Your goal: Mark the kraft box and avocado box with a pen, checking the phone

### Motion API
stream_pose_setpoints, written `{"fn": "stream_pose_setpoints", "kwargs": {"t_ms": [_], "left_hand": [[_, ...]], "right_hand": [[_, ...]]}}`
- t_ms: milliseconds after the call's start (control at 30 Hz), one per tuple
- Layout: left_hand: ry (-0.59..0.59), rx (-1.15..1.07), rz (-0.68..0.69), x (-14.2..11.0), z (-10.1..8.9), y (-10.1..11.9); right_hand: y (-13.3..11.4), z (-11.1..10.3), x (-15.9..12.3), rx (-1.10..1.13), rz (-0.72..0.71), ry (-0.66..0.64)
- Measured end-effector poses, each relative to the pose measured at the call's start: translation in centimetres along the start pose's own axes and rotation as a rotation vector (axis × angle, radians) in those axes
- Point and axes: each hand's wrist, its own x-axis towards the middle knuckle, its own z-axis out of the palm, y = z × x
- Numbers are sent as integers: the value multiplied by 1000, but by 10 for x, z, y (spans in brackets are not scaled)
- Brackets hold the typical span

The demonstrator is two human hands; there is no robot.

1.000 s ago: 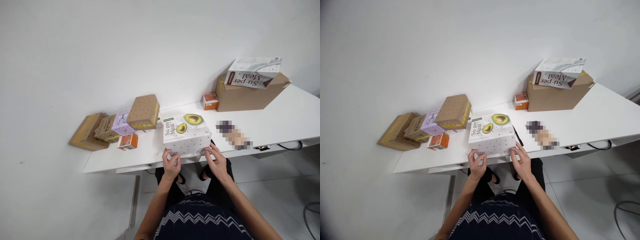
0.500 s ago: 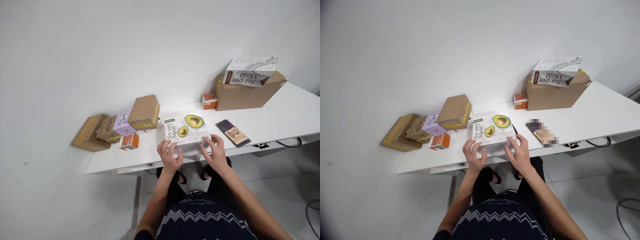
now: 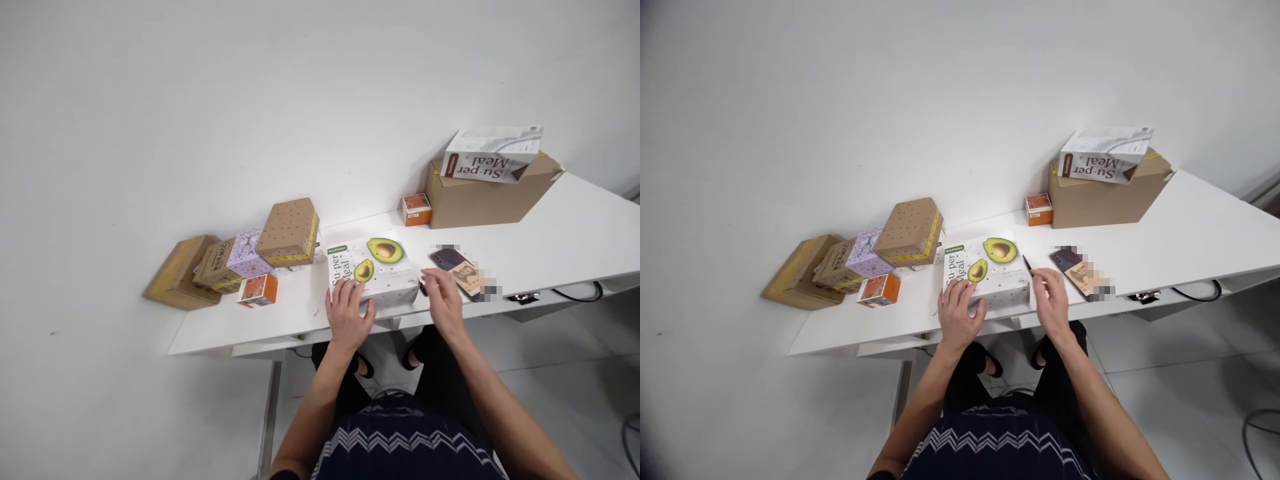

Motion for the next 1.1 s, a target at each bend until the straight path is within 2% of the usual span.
{"fn": "stream_pose_setpoints", "kwargs": {"t_ms": [67,200,300,400,467,533,633,700,767,833,933,1033,1100], "left_hand": [[-1,5,8,-3,-1,1],[-23,38,12,-9,-5,6],[-43,48,4,-10,-10,11],[-56,61,-14,-9,-18,16],[-57,66,-28,-4,-23,19],[-40,45,-21,4,-26,20],[-5,-48,28,24,-23,20],[-9,-111,74,39,-16,19],[-35,-141,107,51,-7,17],[-76,-134,131,59,3,17],[-161,-87,146,63,12,16],[-253,-47,146,61,13,17],[-292,-29,141,61,11,17]], "right_hand": [[21,0,14,-105,91,26],[57,13,31,-537,64,-237],[67,22,34,-698,10,-329],[66,24,34,-692,-17,-401],[64,20,38,-621,38,-420],[62,14,45,-469,153,-394],[50,1,59,-11,343,-254],[33,-6,68,364,362,-156],[10,-11,76,613,290,-122],[-16,-9,81,673,205,-133],[-47,3,87,597,129,-102],[-62,21,97,541,71,-87],[-66,33,105,552,77,-150]]}}
